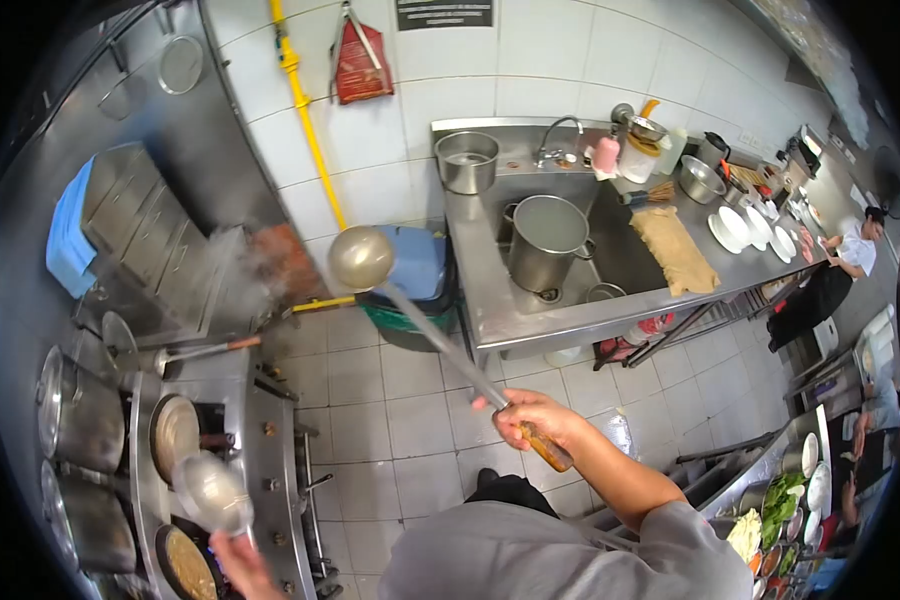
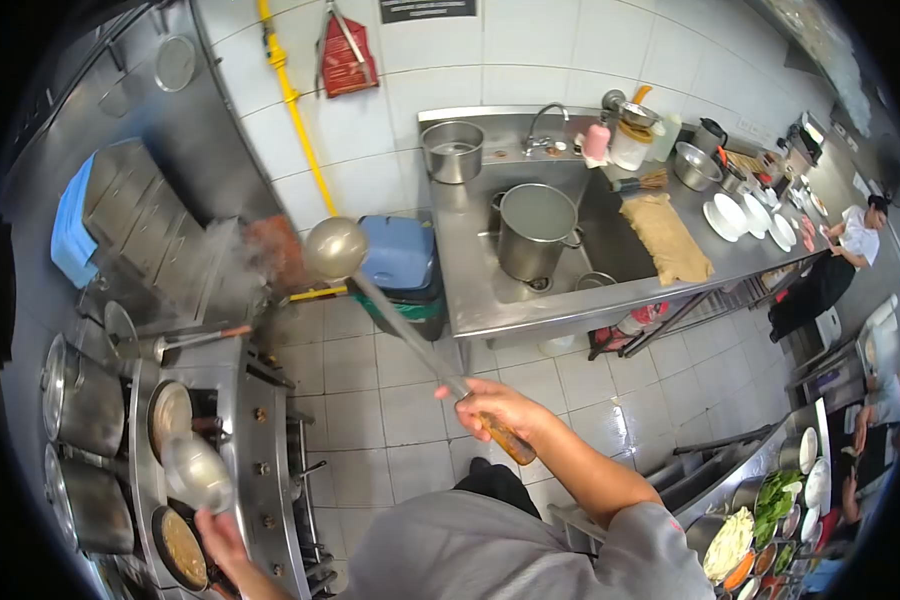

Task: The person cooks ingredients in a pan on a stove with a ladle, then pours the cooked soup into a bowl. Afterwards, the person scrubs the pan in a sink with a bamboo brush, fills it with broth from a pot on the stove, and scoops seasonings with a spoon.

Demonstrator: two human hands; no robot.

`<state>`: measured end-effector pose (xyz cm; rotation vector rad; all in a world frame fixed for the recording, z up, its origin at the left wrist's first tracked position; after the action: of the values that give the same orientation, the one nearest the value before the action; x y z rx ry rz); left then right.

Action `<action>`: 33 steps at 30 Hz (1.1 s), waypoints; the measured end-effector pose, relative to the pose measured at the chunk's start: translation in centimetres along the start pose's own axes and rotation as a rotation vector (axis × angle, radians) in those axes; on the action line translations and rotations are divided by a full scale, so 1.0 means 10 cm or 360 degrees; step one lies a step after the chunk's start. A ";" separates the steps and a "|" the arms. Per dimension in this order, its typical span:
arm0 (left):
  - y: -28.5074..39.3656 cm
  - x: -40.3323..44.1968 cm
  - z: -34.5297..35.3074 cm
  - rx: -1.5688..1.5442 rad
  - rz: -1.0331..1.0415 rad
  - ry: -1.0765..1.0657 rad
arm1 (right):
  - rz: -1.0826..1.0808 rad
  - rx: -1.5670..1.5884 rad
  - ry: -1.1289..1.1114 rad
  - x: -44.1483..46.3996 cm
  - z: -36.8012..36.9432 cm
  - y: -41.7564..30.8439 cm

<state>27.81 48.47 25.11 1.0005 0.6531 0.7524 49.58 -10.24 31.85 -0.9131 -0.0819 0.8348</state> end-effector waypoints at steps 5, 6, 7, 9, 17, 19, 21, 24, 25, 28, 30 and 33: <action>-1.58 -1.14 2.68 0.0208 -0.0636 -0.0721 | -0.0442 -0.0288 0.0795 -0.35 -1.40 -0.77; -1.83 -1.21 2.98 0.0235 -0.0673 -0.0825 | -0.0437 -0.0454 0.0998 -0.40 -1.73 -0.91; -1.99 -1.29 3.27 0.0262 -0.0713 -0.0928 | -0.0425 -0.0619 0.1203 -0.45 -2.03 -1.06; -2.03 -1.45 3.95 0.0426 -0.0644 -0.1072 | -0.0460 -0.0746 0.1397 -0.51 -2.52 -1.28; -2.98 -1.77 6.02 0.0600 -0.0295 -0.1540 | 0.0840 -0.1824 0.1549 -0.10 -3.51 -1.71; -3.07 -1.88 6.55 0.0833 0.0076 -0.1636 | 0.0030 -0.0911 0.1476 0.08 -3.95 -1.60; -3.12 -1.96 7.09 0.1148 0.0928 -0.1648 | -0.0286 0.0024 0.1323 0.00 -3.86 -1.52; -3.41 -1.88 7.77 0.1312 0.0845 -0.1611 | -0.0402 0.0239 0.1290 -0.27 -3.76 -1.38; -3.62 -1.79 8.00 0.1289 0.0821 -0.1606 | -0.0529 0.0010 0.1175 -0.38 -3.58 -1.47; -4.18 -1.58 8.61 0.1566 0.0939 -0.1584 | -0.0375 -0.0048 0.1297 -0.72 -3.04 -1.72; -4.66 -1.51 8.84 0.1581 -0.0041 -0.1746 | -0.0337 -0.0080 0.1345 -0.85 -2.91 -1.82; -5.04 -1.64 9.18 0.1231 -0.0238 -0.1672 | -0.0307 -0.0485 0.1585 -1.00 -2.87 -2.07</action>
<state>102.00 -26.96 18.17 1.8157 0.0513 -0.2575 66.61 -42.80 31.55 -1.4954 0.5744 0.1200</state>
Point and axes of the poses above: each hand's wrist, its own x-axis towards the middle knuckle, its own z-axis out of the palm, y = z × x, the point moved 9 cm from there along x, towards the middle knuckle, and after that the axes turned 3 degrees about x, right-handed, at the moved point
